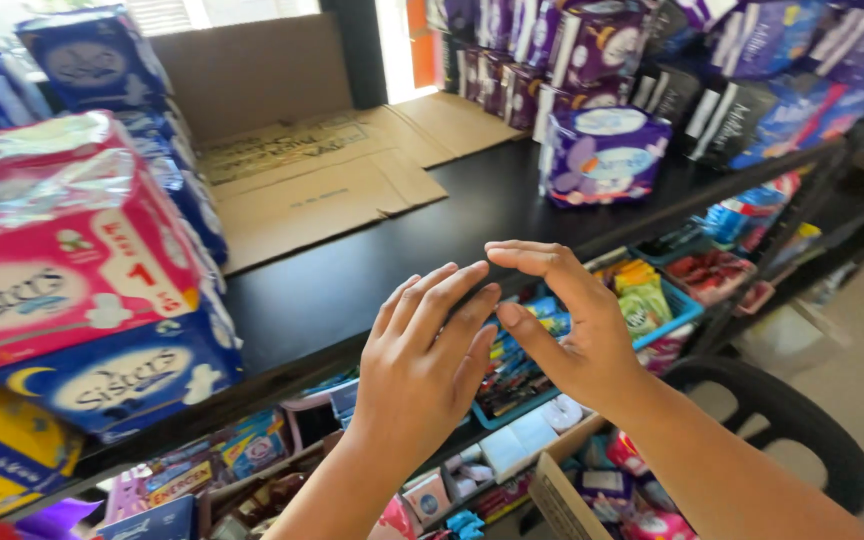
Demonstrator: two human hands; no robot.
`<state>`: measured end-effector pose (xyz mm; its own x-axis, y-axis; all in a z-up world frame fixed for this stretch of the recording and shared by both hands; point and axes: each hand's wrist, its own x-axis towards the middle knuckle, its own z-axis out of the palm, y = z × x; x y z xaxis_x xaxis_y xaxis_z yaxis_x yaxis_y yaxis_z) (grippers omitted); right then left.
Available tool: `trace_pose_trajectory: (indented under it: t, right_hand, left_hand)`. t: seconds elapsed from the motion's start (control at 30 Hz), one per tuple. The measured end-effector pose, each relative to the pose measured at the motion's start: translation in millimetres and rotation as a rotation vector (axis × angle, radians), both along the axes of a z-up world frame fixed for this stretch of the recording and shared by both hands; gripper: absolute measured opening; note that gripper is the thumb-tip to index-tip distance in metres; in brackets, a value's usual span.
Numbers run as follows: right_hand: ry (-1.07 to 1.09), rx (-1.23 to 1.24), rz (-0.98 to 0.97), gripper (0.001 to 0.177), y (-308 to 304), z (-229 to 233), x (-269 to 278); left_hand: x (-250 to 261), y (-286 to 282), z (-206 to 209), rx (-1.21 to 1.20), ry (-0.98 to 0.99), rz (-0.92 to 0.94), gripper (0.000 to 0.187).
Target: The person takes various packages of sanitary pads from a cardboard box on the floor and places them onto a store shelf. They handle multiple brands and colors, including blue, pink, and purple packages, arranging them in neat rows on the shelf.
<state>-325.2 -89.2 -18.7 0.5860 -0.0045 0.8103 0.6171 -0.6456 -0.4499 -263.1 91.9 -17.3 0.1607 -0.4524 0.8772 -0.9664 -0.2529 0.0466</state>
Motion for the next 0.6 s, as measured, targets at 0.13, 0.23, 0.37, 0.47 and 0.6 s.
trace_pose_trajectory:
  t: [0.13,0.23,0.37,0.47,0.6]
  right_hand:
    - [-0.014,-0.058,-0.096,0.037,-8,-12,-32]
    - [0.020,-0.018,-0.125,0.037,-13,-26,-68]
    - [0.071,-0.028,-0.244,0.039,-39,-36,-105]
    - [0.148,0.070,-0.266,0.038,-45,-59,-139]
    - [0.204,0.079,-0.408,0.036,-58,-79,-174]
  left_hand:
    - [-19,-18,-12,0.002,0.062,-0.081,0.036]
    - [-43,-34,-29,0.010,0.123,-0.162,0.035]
    - [-67,-72,-44,-0.037,0.182,-0.282,0.035]
    - [-97,-86,-66,-0.025,0.277,-0.347,0.036]
    - [-122,-111,-95,-0.014,0.386,-0.438,0.034]
